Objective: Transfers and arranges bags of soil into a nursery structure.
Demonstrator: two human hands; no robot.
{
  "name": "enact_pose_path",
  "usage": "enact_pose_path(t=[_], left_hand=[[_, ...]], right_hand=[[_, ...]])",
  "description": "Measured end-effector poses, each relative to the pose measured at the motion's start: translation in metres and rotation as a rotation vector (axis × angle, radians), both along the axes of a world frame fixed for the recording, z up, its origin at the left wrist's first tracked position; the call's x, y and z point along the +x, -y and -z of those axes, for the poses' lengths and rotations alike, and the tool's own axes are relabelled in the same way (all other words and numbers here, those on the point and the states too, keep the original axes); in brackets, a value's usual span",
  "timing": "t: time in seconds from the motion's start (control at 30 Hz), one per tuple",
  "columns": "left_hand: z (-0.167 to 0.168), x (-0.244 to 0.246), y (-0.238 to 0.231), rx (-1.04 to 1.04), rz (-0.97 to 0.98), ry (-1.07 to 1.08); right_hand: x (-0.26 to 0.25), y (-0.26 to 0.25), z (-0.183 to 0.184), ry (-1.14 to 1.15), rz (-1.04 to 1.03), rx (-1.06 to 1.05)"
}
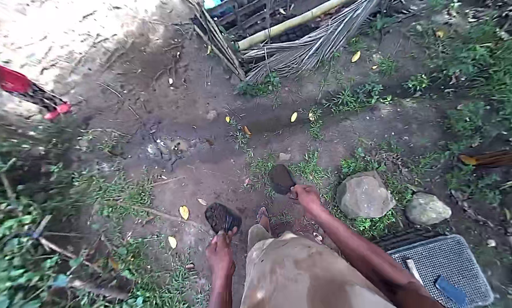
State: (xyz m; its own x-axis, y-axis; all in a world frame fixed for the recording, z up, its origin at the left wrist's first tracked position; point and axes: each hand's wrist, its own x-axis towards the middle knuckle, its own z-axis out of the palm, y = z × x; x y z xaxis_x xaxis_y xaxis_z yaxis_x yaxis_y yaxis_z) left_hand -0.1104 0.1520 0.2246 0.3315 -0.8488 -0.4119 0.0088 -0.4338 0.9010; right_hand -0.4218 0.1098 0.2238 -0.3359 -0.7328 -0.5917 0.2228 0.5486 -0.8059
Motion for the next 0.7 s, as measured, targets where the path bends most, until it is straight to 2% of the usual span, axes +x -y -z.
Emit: enact_pose_path(t=[0.2,0.37,0.53,0.7], left_hand=[[-0.001,-0.041,0.139,-0.079,0.307,0.064],[-0.009,-0.084,0.213,-0.026,0.492,0.152],[0.001,-0.145,0.276,0.036,0.626,0.112],[0.013,-0.236,0.337,0.093,0.66,0.096]], right_hand=[[-0.057,0.037,-0.023,0.024,0.365,0.001],[-0.09,0.043,-0.022,0.045,0.585,-0.052],[-0.136,0.058,0.0,0.099,0.705,-0.024],[-0.213,0.104,0.037,0.083,0.675,0.004]])
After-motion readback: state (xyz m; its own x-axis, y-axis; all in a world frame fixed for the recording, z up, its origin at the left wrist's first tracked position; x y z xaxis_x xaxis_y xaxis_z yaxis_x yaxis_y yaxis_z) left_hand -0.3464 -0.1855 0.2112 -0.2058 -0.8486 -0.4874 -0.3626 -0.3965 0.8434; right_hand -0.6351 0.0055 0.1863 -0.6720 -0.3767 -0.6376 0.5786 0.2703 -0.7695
